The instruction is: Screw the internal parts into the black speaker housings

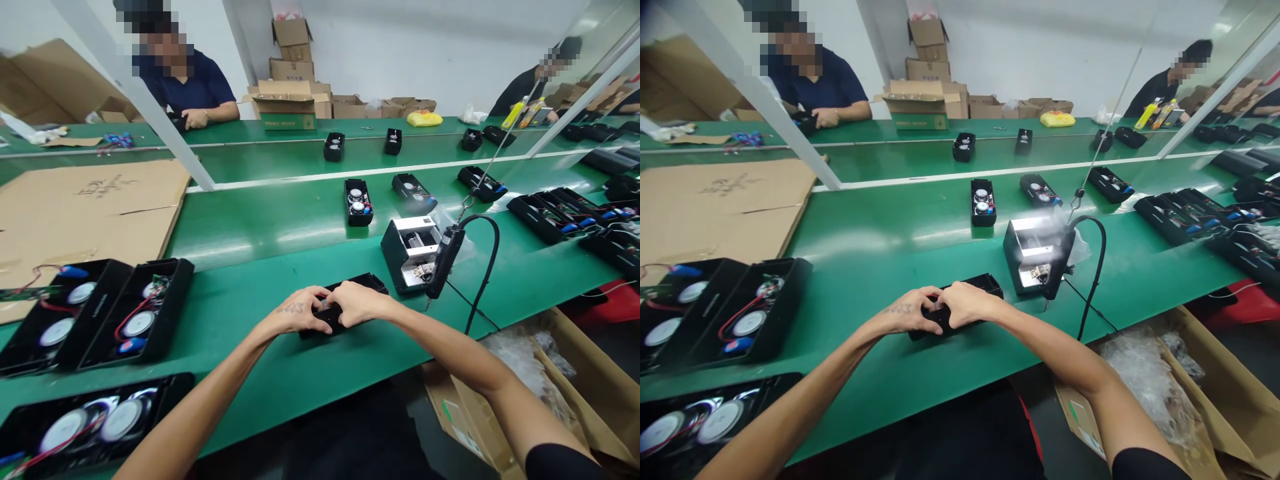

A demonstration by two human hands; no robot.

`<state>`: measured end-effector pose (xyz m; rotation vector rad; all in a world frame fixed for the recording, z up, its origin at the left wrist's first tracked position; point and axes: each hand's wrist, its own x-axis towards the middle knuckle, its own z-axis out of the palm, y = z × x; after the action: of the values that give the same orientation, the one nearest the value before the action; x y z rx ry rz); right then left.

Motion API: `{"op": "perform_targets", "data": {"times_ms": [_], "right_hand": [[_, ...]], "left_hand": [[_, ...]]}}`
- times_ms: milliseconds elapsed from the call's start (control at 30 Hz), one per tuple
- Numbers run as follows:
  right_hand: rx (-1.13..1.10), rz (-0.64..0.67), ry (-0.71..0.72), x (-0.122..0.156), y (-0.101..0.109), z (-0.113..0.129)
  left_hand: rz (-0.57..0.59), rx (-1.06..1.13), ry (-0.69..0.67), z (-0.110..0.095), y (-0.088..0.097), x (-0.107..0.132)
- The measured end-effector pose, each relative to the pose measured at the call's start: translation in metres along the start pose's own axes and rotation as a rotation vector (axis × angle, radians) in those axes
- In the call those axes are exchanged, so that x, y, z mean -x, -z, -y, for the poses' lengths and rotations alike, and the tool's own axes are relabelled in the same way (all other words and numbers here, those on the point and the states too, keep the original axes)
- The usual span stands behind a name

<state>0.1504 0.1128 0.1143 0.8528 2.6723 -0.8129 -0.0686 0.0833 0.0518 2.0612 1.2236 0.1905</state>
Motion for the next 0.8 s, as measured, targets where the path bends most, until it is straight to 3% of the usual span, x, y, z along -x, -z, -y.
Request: {"op": "perform_targets", "data": {"times_ms": [367,633,800], "right_hand": [[0.144,-0.183,0.014,-0.004,-0.034,-0.008],[0.098,-0.150,-0.049,-0.006,-0.028,-0.005],[0.074,-0.104,-0.014,-0.006,-0.018,-0.007]], "left_hand": [[0.042,0.085,-0.023,-0.002,0.001,-0.001],[0.047,0.104,-0.030,-0.003,0.004,-0.003],[0.068,0.114,-0.011,-0.005,0.009,-0.005]]}}
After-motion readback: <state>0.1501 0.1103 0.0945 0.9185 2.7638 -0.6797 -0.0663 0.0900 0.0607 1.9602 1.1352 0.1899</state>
